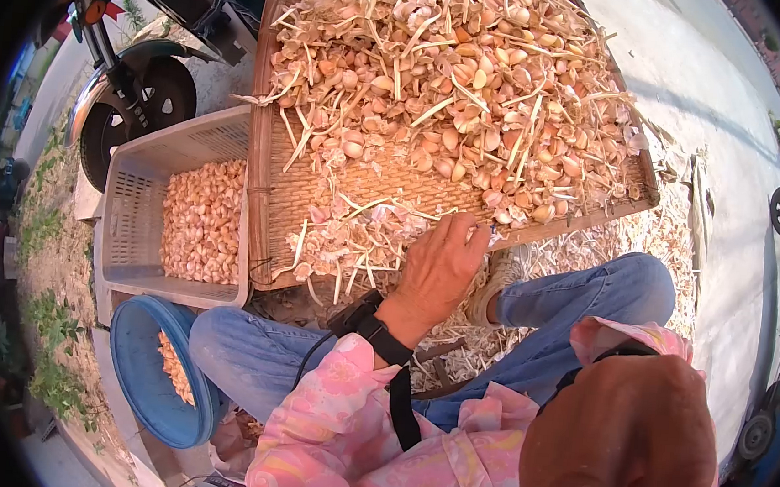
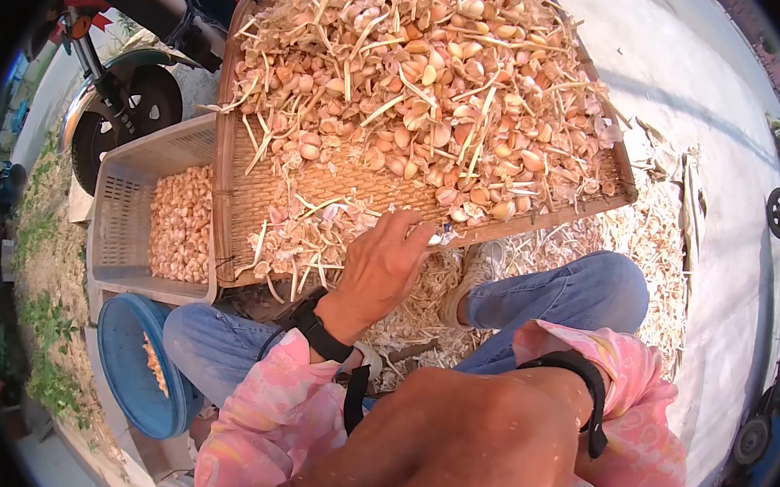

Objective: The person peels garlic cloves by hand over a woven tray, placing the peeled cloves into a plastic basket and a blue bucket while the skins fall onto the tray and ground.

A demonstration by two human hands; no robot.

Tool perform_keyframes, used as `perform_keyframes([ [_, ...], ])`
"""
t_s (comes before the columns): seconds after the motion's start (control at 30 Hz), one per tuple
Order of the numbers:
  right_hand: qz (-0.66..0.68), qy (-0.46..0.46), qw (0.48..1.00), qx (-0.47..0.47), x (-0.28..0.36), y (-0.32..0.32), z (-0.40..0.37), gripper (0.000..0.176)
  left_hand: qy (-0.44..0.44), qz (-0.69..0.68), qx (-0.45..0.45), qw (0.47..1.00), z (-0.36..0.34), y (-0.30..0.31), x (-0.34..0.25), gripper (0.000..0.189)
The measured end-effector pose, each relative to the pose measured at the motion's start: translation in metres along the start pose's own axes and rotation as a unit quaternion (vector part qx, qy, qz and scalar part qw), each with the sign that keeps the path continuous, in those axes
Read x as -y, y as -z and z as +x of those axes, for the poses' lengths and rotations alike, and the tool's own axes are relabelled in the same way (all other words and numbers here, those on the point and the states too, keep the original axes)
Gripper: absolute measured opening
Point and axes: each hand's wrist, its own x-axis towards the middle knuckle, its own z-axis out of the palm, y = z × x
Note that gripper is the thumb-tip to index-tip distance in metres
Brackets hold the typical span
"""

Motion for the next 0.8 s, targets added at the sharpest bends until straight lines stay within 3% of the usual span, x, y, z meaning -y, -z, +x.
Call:
perform_keyframes([
  [0.1, 0.002, -0.002, 1.000, -0.007, 0.005, -0.003, -0.006, 0.022, 0.038, 0.069, 0.074, 0.994, 0.012, -0.027, 0.012, 0.021],
  [0.23, 0.005, 0.007, 1.000, -0.017, 0.011, -0.004, -0.007, 0.021, 0.014, 0.058, 0.103, 0.993, 0.012, -0.029, 0.013, 0.017],
  [0.33, -0.016, 0.020, 1.000, 0.005, 0.013, 0.005, 0.000, 0.018, 0.012, 0.062, 0.111, 0.992, 0.015, -0.024, 0.006, 0.024],
  [0.37, -0.041, 0.061, 0.997, 0.025, 0.003, 0.016, 0.006, 0.012, -0.037, 0.089, 0.060, 0.994, 0.013, -0.026, 0.006, 0.022],
  [0.43, -0.067, 0.109, 0.991, -0.034, -0.007, 0.028, 0.007, 0.012, -0.103, 0.107, 0.000, 0.989, 0.006, -0.033, 0.008, 0.018],
  [0.47, -0.069, 0.118, 0.984, -0.114, -0.010, 0.029, 0.004, 0.017, -0.122, 0.101, -0.009, 0.987, 0.003, -0.036, 0.008, 0.017],
  [0.53, -0.076, 0.134, 0.952, -0.263, -0.012, 0.036, -0.001, 0.027, -0.107, 0.043, 0.057, 0.992, 0.008, -0.035, 0.020, 0.017],
  [0.6, -0.111, 0.135, 0.918, -0.357, -0.016, 0.053, -0.006, 0.030, -0.092, 0.063, 0.061, 0.992, 0.001, -0.038, 0.020, 0.017],
  [0.67, -0.182, 0.105, 0.896, -0.391, -0.020, 0.081, -0.013, 0.025, -0.088, 0.111, 0.069, 0.988, -0.002, -0.036, 0.020, 0.019],
  [0.77, -0.272, 0.033, 0.858, -0.434, -0.030, 0.117, -0.027, 0.023, 0.047, 0.022, 0.066, 0.996, -0.005, -0.022, 0.025, 0.031],
  [0.8, -0.289, 0.007, 0.847, -0.445, -0.030, 0.126, -0.031, 0.023, 0.088, -0.012, 0.020, 0.996, -0.005, -0.012, 0.027, 0.031],
])
